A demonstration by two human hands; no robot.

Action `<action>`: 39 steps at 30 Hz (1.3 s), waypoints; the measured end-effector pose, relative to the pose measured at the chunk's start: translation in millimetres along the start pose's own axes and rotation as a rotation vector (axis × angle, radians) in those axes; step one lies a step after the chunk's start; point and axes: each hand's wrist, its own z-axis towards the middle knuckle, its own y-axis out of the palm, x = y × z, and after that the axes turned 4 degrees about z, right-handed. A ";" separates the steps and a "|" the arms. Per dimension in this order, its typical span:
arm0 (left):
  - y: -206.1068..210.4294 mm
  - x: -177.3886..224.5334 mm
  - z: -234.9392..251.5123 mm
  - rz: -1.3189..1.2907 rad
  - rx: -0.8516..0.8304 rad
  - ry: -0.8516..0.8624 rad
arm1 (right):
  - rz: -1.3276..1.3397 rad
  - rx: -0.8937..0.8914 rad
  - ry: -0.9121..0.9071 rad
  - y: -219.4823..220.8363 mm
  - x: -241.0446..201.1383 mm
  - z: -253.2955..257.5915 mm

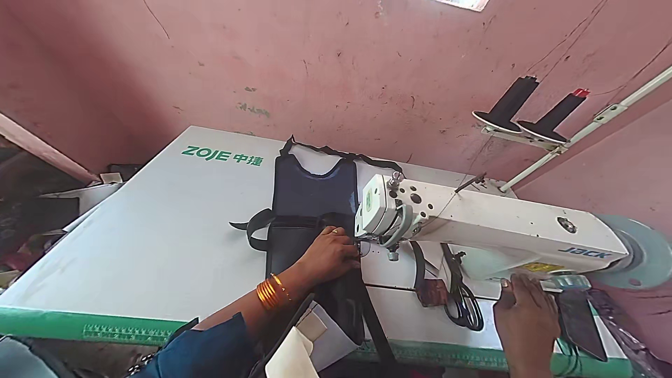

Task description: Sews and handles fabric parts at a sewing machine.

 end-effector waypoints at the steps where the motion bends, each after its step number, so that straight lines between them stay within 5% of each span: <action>1: -0.1 -0.1 0.4 0.002 0.001 0.000 | -0.039 -0.043 0.025 2.0 4.7 -0.1; 7: -3.7 3.2 -0.1 -0.041 -0.041 -0.026 | 0.006 -0.268 0.146 16.8 10.1 -20.7; 17: -0.6 33.3 -34.0 -0.062 -0.062 0.015 | 0.067 -0.229 0.120 11.5 17.6 -20.3; 22: -0.3 30.5 -35.6 -0.055 -0.035 0.046 | 0.042 -0.072 0.066 -4.3 9.7 -6.7; 27: -3.0 16.1 -20.4 -0.079 -0.060 0.021 | 0.358 -0.033 -0.162 -1.8 -61.6 -23.9; 31: -3.4 9.2 -12.3 -0.061 -0.041 0.007 | 0.534 -0.473 -0.216 26.8 -149.9 -58.8; 34: 0.3 2.6 -18.7 -0.099 0.069 0.160 | 0.727 -0.628 0.009 39.7 -185.4 -61.9; 37: -13.8 1.6 -30.7 -0.282 0.056 0.259 | 1.186 -0.776 0.740 31.5 -190.9 -55.9; 39: -40.9 4.2 -34.7 -0.348 -0.085 0.131 | 1.308 -0.791 0.990 21.6 -190.2 -64.1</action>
